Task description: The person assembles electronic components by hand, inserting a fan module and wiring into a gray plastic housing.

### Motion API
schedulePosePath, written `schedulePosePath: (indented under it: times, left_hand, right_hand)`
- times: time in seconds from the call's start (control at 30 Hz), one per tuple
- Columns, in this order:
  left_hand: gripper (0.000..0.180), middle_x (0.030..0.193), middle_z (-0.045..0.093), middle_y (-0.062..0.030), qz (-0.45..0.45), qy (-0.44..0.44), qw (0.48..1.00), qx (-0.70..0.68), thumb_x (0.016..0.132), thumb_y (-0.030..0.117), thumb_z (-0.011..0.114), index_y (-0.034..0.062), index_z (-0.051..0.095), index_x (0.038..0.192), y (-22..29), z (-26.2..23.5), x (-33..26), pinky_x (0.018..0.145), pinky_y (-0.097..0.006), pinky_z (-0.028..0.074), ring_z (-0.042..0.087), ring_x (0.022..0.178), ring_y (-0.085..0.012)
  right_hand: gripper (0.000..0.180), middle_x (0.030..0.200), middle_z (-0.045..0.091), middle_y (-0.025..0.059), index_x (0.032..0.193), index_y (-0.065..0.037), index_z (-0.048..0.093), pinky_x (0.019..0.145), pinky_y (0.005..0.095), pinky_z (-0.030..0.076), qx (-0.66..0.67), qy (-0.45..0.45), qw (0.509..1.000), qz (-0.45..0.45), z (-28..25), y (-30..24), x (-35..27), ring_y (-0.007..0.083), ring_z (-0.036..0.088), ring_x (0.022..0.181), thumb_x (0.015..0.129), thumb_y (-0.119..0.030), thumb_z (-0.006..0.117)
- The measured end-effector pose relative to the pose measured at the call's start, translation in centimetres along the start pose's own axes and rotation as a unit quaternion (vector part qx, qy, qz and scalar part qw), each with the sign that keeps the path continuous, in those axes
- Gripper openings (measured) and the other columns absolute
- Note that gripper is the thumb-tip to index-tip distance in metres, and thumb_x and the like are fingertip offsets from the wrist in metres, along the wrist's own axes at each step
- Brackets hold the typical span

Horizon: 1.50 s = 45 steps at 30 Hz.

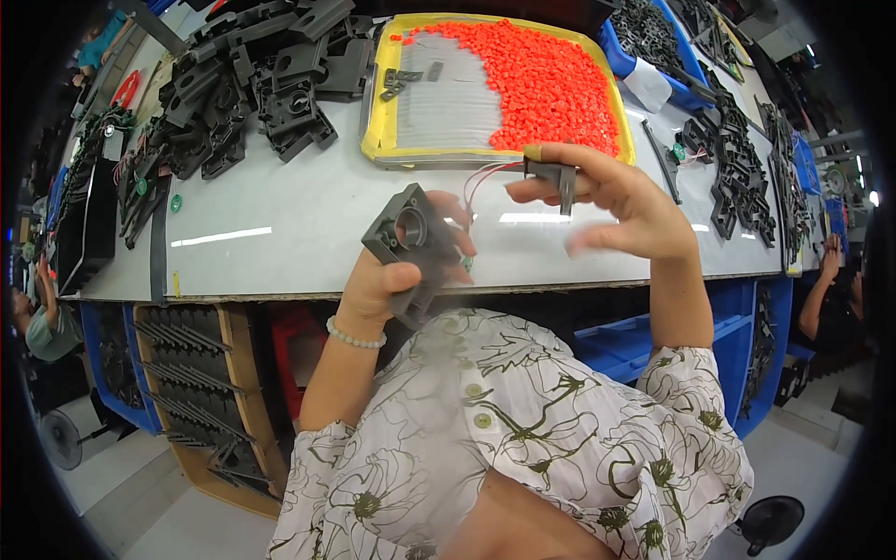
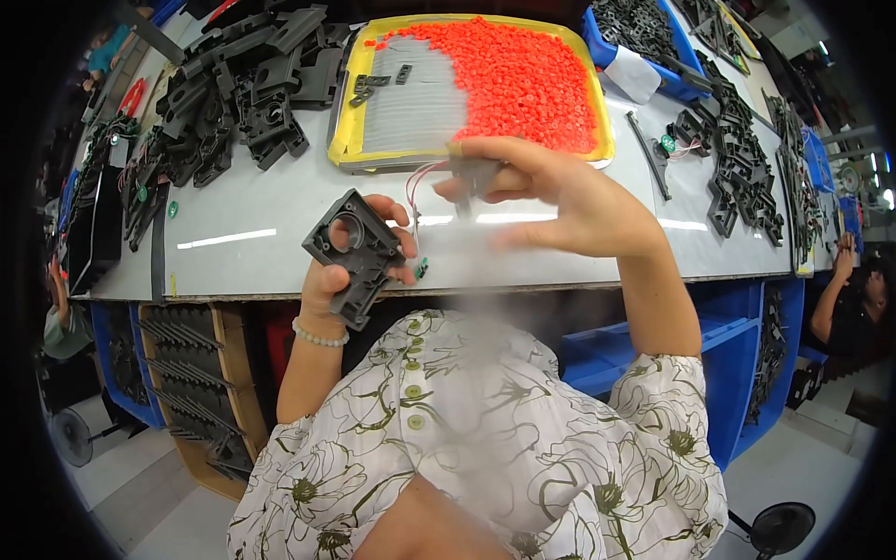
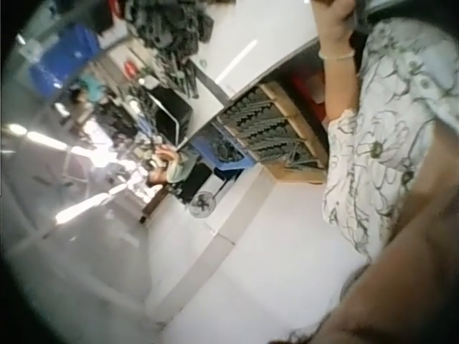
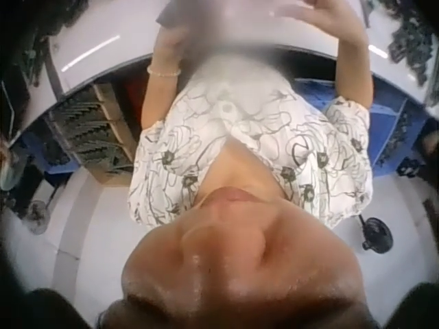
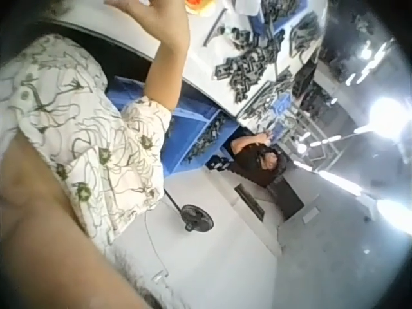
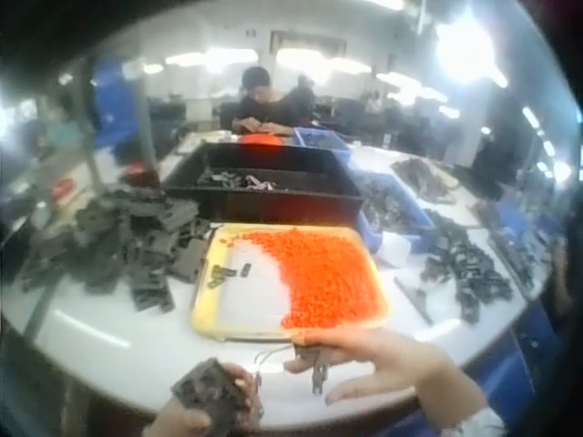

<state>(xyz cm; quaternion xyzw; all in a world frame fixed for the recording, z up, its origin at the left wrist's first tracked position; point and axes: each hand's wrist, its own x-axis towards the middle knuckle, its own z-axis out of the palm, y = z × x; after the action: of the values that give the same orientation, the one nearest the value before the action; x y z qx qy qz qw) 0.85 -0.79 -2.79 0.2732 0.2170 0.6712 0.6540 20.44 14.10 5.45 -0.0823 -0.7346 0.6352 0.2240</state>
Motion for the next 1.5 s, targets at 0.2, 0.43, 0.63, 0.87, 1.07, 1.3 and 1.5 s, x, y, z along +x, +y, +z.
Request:
schedulePosePath:
  times: [0.2, 0.43, 0.63, 0.87, 1.07, 1.3, 1.5]
  left_hand:
    - [0.083, 0.112, 0.052, -0.0062, 0.037, 0.068, 0.97, 0.229, 0.059, 0.002, 0.081, -0.0002, 0.039, 0.13, 0.9, 0.7, -0.1, 0.082, -0.026, 0.045, 0.054, 0.097, -0.014]
    - [0.086, 0.107, 0.052, -0.0023, 0.026, 0.068, 0.927, 0.368, 0.058, 0.008, 0.084, 0.0021, 0.039, 0.131, 0.2, 1.3, 0.3, 0.084, -0.026, 0.044, 0.052, 0.093, -0.0116]
    - [0.085, 0.103, 0.054, -0.0019, 0.001, 0.073, 0.933, 0.351, 0.058, 0.01, 0.084, 0.0017, 0.04, 0.131, -0.1, 2.5, 0.7, 0.081, -0.026, 0.045, 0.053, 0.09, -0.0111]
    - [0.069, 0.101, 0.055, -0.0021, 0.008, 0.089, 0.944, 0.317, 0.059, 0.014, 0.084, -0.0007, 0.047, 0.116, -0.4, 2.7, 1.0, 0.078, -0.024, 0.047, 0.054, 0.088, -0.0105]
    - [0.075, 0.114, 0.055, -0.0059, -0.042, 0.054, 0.933, 0.352, 0.064, 0.012, 0.08, -0.0022, 0.042, 0.127, -0.2, 2.8, 0.8, 0.084, -0.027, 0.044, 0.054, 0.097, -0.0132]
    - [0.053, 0.112, 0.057, -0.0093, -0.063, 0.043, 0.88, 0.468, 0.064, 0.016, 0.079, -0.0018, 0.056, 0.108, 0.1, 3.5, 0.5, 0.087, -0.028, 0.043, 0.054, 0.099, -0.0157]
    - [0.036, 0.084, 0.06, -0.0025, -0.115, 0.036, 0.89, 0.441, 0.066, 0.013, 0.078, -0.0016, 0.058, 0.092, 0.6, 3.7, 0.8, 0.064, -0.023, 0.046, 0.054, 0.071, -0.0081]
  right_hand:
    - [0.024, 0.057, 0.059, 0.0059, 0.1, -0.01, 0.066, 0.053, 0.0317, 0.045, -0.455, 0.001, 0.89, 0.001, -0.3, -1.5, 0.6, 0.0235, 0.057, 0.049, 0.077, -0.012, 0.065]
    - [0.015, 0.077, 0.056, 0.009, 0.09, -0.003, 0.059, 0.06, 0.0325, 0.045, -0.43, 0.001, 0.898, -0.091, 1.3, -1.0, 1.5, 0.0249, 0.058, 0.069, 0.079, -0.011, 0.064]
    - [0.019, 0.078, 0.057, 0.0097, 0.089, -0.004, 0.057, 0.061, 0.0378, 0.045, -0.381, -0.032, 0.922, -0.062, 3.2, -0.4, 1.8, 0.029, 0.057, 0.073, 0.083, -0.022, 0.058]
    - [0.016, 0.081, 0.055, 0.0104, 0.094, -0.003, 0.056, 0.057, 0.0376, 0.044, -0.374, -0.034, 0.923, -0.085, 3.8, -0.6, 1.4, 0.0301, 0.056, 0.067, 0.084, -0.016, 0.056]
    - [0.016, 0.081, 0.054, 0.0096, 0.092, -0.003, 0.058, 0.057, 0.0368, 0.044, -0.333, -0.005, 0.936, -0.116, 3.6, -0.2, 1.1, 0.0294, 0.056, 0.068, 0.08, -0.012, 0.059]
    - [0.023, 0.083, 0.055, 0.0117, 0.099, -0.003, 0.058, 0.06, 0.0354, 0.046, -0.325, -0.051, 0.942, -0.07, 4.1, 0.0, 1.0, 0.0302, 0.057, 0.072, 0.077, -0.004, 0.061]
    - [0.019, 0.08, 0.055, 0.0118, 0.089, -0.001, 0.057, 0.06, 0.0358, 0.046, -0.318, -0.03, 0.944, -0.086, 3.9, 1.1, 1.4, 0.0294, 0.057, 0.071, 0.079, -0.016, 0.062]
